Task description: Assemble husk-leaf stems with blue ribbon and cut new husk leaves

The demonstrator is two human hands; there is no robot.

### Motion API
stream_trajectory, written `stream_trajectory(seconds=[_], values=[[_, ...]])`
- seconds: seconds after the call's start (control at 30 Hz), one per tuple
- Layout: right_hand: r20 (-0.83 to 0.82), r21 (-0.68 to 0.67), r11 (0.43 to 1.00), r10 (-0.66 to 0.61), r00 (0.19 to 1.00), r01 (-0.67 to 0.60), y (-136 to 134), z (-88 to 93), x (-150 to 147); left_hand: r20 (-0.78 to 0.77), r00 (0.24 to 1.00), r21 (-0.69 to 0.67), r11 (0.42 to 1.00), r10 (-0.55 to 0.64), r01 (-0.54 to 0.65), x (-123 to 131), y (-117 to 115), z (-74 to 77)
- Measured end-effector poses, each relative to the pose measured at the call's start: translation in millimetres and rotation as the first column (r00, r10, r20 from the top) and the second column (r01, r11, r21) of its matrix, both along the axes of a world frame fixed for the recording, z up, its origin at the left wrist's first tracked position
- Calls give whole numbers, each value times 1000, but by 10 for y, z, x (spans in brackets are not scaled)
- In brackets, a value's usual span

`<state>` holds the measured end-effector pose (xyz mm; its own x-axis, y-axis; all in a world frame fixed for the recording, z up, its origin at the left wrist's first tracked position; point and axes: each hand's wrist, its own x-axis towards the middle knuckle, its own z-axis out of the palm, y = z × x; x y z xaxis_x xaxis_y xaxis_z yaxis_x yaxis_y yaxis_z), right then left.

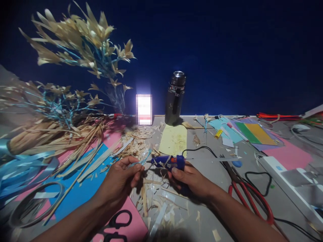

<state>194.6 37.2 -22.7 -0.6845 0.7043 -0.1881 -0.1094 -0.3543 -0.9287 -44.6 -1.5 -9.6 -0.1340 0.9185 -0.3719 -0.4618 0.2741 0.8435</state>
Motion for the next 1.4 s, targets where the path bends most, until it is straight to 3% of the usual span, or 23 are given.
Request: stream_trajectory(seconds=[0.2, 0.53, 0.73, 0.9, 1.03, 1.17, 1.23, 1.3, 1.37, 1.4], values=[[-93, -68, 998, 9, 996, -15, -29, -37, 16, -1, 1000, 2, 1000, 3, -3, 3, -23, 33], [-139, -61, 998, -1, 990, -8, -11, -18, 2, 2, 1000, -29, 1000, -1, 1, 9, -25, 71], [-2, 36, 999, 33, 999, -33, -9, -100, 34, 48, 999, -43, 999, 5, -3, 1, -19, 68], [-74, 10, 998, 55, 996, -55, -22, -90, 30, 48, 999, -56, 998, -13, 16, 2, -14, 44], [2, 17, 1000, 25, 1000, -25, -24, -84, 54, 98, 995, -76, 997, 0, 8, 11, -21, 42], [161, 162, 987, -39, 986, 13, -2, 8, 100, 137, 990, -90, 996, 15, -3, -6, -16, 55], [292, 411, 911, -92, 952, -38, 25, 119, 115, 144, 990, -79, 997, 6, 6, -22, -8, 53], [426, 646, 748, -189, 885, -152, 81, 263, 156, 144, 990, -70, 998, 11, -1, -38, -1, 45], [500, 733, 644, -294, 815, -218, 167, 421, 264, 138, 990, -69, 997, 24, -15, -53, 4, 36], [552, 778, 557, -384, 740, -291, 214, 499, 354, 134, 991, -71, 997, 27, -18, -59, 5, 34]])
